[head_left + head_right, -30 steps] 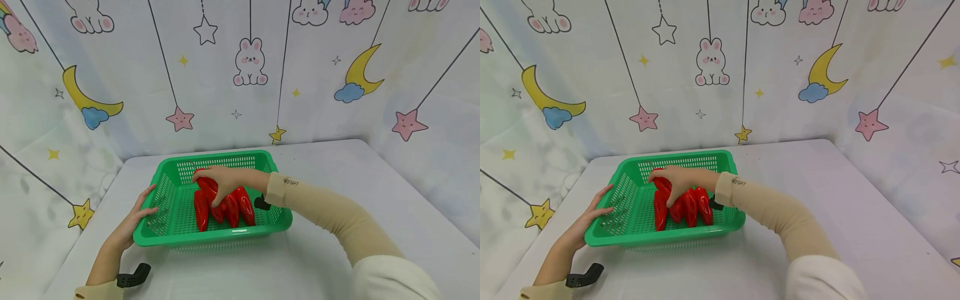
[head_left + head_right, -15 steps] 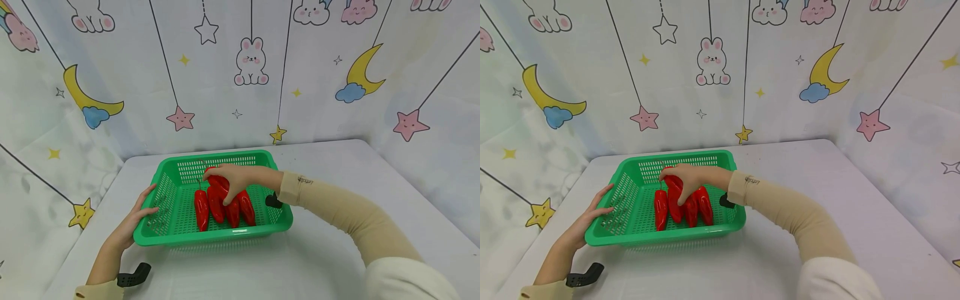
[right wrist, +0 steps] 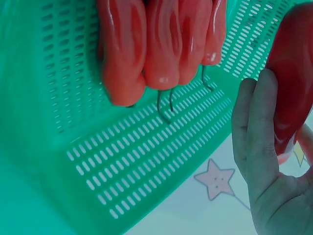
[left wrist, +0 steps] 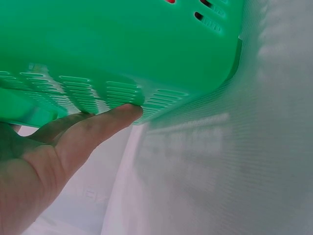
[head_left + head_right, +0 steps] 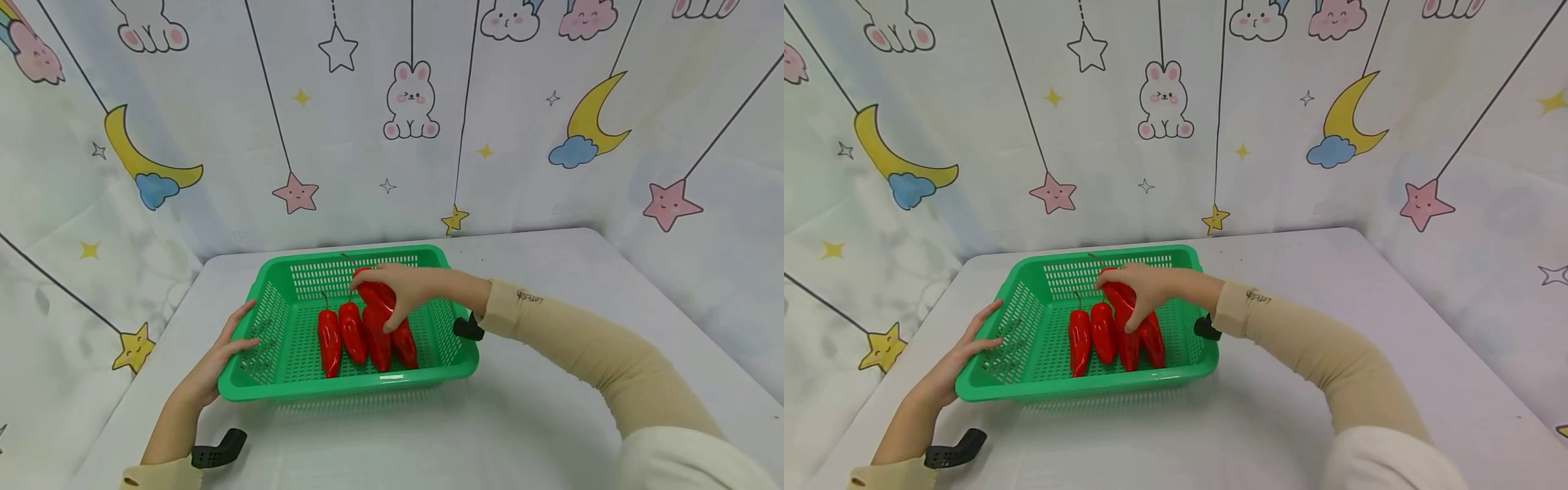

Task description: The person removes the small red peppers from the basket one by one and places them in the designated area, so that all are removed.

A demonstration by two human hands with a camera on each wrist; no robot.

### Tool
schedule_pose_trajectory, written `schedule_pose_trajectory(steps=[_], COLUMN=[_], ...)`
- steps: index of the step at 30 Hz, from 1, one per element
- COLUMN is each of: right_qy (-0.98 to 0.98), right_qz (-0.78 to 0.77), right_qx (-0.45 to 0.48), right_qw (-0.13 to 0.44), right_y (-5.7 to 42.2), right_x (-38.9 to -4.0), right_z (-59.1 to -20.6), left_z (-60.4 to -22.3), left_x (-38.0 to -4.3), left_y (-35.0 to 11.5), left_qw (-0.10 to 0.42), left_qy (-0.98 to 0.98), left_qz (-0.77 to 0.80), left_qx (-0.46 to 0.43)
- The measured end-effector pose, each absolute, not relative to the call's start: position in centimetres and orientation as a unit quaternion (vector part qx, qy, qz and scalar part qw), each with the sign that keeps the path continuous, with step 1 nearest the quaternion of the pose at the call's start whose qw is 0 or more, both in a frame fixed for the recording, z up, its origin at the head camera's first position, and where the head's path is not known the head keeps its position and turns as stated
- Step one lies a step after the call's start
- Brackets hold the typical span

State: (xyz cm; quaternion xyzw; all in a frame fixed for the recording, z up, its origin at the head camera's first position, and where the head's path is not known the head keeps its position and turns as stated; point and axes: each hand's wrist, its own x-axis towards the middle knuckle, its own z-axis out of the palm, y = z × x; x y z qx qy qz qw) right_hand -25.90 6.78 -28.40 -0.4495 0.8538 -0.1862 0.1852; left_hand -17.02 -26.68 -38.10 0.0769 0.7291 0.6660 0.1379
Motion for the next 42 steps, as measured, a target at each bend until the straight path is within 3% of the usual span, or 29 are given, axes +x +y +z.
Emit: schedule_pose_trajectory(steps=[17, 27, 42], right_qy=[0.857, 0.864, 0.871], right_qz=[-0.195, -0.207, -0.241], right_qx=[-0.45, -0.423, -0.396], right_qw=[0.158, 0.179, 0.165], right_y=[10.2, 12.1, 16.0], right_x=[-25.9, -25.6, -25.7], right_z=[-26.8, -26.5, -25.8], left_z=[-38.1, -38.0, -38.1], left_x=[-17.1, -17.0, -17.1], left_y=[-26.7, -26.6, -26.7], left_qw=[0.132, 0.134, 0.133], left_qy=[0.733, 0.736, 0.742], left_qz=[0.662, 0.659, 0.654], left_qx=[0.083, 0.07, 0.07])
